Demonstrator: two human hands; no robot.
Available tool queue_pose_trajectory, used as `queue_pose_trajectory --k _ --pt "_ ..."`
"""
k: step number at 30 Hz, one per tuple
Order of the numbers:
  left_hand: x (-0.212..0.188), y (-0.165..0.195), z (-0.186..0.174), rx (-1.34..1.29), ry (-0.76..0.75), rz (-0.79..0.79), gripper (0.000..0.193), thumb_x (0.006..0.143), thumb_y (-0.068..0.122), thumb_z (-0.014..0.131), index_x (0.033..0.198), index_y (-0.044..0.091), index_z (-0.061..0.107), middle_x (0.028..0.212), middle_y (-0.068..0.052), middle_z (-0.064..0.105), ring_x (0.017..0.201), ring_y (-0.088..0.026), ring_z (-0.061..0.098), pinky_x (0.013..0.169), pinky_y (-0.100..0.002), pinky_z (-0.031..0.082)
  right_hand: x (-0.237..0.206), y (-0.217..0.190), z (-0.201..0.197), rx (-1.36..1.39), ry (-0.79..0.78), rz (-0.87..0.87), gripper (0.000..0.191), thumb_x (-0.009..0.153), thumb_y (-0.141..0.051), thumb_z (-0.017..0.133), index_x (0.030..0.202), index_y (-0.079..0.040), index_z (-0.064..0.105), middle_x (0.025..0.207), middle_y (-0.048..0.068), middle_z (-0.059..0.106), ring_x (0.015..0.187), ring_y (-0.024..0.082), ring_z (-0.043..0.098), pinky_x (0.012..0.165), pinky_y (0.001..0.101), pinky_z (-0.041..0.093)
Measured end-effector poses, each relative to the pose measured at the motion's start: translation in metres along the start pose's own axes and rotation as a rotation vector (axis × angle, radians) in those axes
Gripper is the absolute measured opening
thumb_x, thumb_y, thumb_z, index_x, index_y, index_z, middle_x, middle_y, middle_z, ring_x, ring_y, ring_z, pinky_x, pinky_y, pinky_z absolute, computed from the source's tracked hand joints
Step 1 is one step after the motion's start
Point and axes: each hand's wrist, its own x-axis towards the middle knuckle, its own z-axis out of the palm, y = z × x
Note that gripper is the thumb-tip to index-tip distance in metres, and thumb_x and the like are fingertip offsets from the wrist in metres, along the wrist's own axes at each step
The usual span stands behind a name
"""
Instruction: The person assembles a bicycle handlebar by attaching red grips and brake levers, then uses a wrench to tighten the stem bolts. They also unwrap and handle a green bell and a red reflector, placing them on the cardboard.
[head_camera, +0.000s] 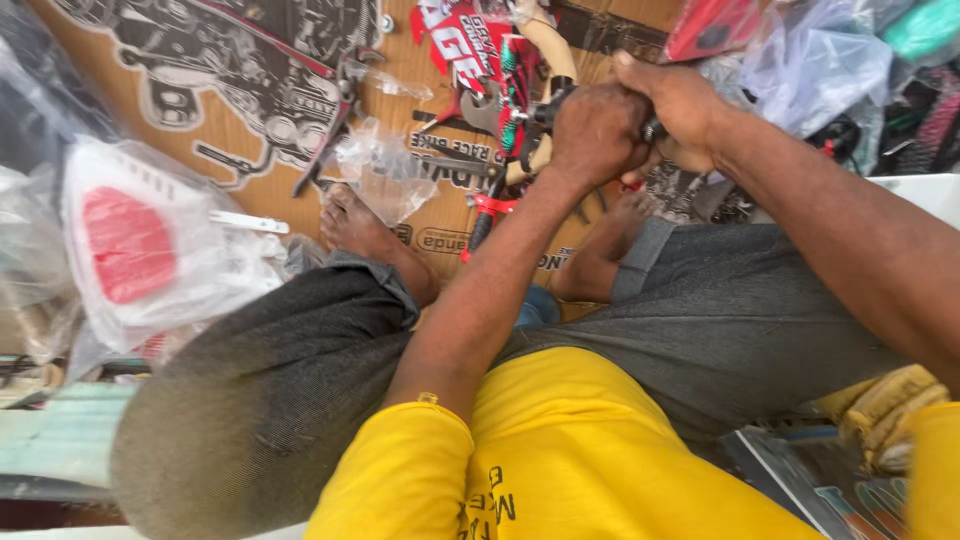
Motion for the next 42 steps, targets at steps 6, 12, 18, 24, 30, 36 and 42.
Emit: queue_pose_trajectory --k 6,12,18,24,30,36,42 --pt "0.002 0.003 -0.001 -0.015 -0.015 -0.027 0.024 0.063 0.02 0.077 0.083 0.011 0.068 0.086 -0.007 0.069 0.079 -0.03 0.069 0.069 -0.045 0.052 0.01 0.047 0.005 0.463 0.2 -0.283 0.037 0.113 -0.041 0.054 0.114 -0.005 0.062 0.108 0.01 0.065 0.093 0.027 0.066 0.063 0.0437 0.061" --pt "0.003 0.001 -0.002 -0.047 0.032 -0.02 0.021 0.066 0.022 0.077 0.084 0.014 0.068 0.087 -0.005 0.069 0.078 -0.029 0.07 0.069 -0.045 0.053 0.024 0.058 -0.007 0.439 0.166 -0.337 0.047 0.11 -0.046 0.047 0.122 -0.005 0.068 0.112 0.009 0.069 0.095 0.022 0.068 0.075 0.0391 0.062" --pt "0.005 0.002 0.004 -0.075 0.121 0.023 0.018 0.073 0.024 0.077 0.082 0.013 0.066 0.08 -0.006 0.064 0.075 -0.03 0.067 0.067 -0.046 0.051 0.019 0.072 -0.007 0.403 0.192 -0.552 0.053 0.109 -0.045 0.05 0.138 -0.002 0.062 0.135 0.011 0.067 0.124 0.019 0.065 0.111 0.0374 0.052" --pt "0.006 0.0 0.013 -0.032 0.113 0.006 0.011 0.07 0.016 0.071 0.078 0.013 0.065 0.078 -0.006 0.064 0.075 -0.029 0.068 0.067 -0.044 0.052 0.021 0.078 0.009 0.719 0.189 -0.698 0.065 0.104 -0.052 0.053 0.137 0.004 0.062 0.132 0.017 0.067 0.122 0.024 0.063 0.112 0.0399 0.05" --pt "0.006 -0.001 0.011 0.029 0.118 0.03 0.009 0.074 0.014 0.072 0.08 0.013 0.065 0.081 -0.007 0.067 0.079 -0.03 0.068 0.069 -0.046 0.051 0.025 0.065 0.025 0.682 0.391 -0.912 0.065 0.103 -0.058 0.05 0.11 0.004 0.069 0.107 0.015 0.076 0.098 0.022 0.067 0.095 0.0347 0.051" --pt "0.009 0.0 0.005 -0.025 0.056 0.016 0.013 0.071 0.019 0.073 0.079 0.011 0.066 0.08 -0.009 0.067 0.075 -0.03 0.067 0.068 -0.047 0.05 0.031 0.067 0.02 0.601 0.386 -0.843 0.057 0.107 -0.049 0.045 0.097 0.001 0.07 0.09 0.007 0.071 0.085 0.017 0.065 0.083 0.0296 0.051" --pt "0.009 0.001 0.002 -0.04 0.058 0.014 0.015 0.075 0.02 0.075 0.082 0.011 0.066 0.08 -0.009 0.066 0.077 -0.031 0.068 0.071 -0.047 0.051 0.034 0.065 0.007 0.107 0.518 -0.942 0.04 0.11 -0.033 0.049 0.087 -0.003 0.06 0.082 0.0 0.057 0.079 0.011 0.049 0.075 0.0302 0.043"
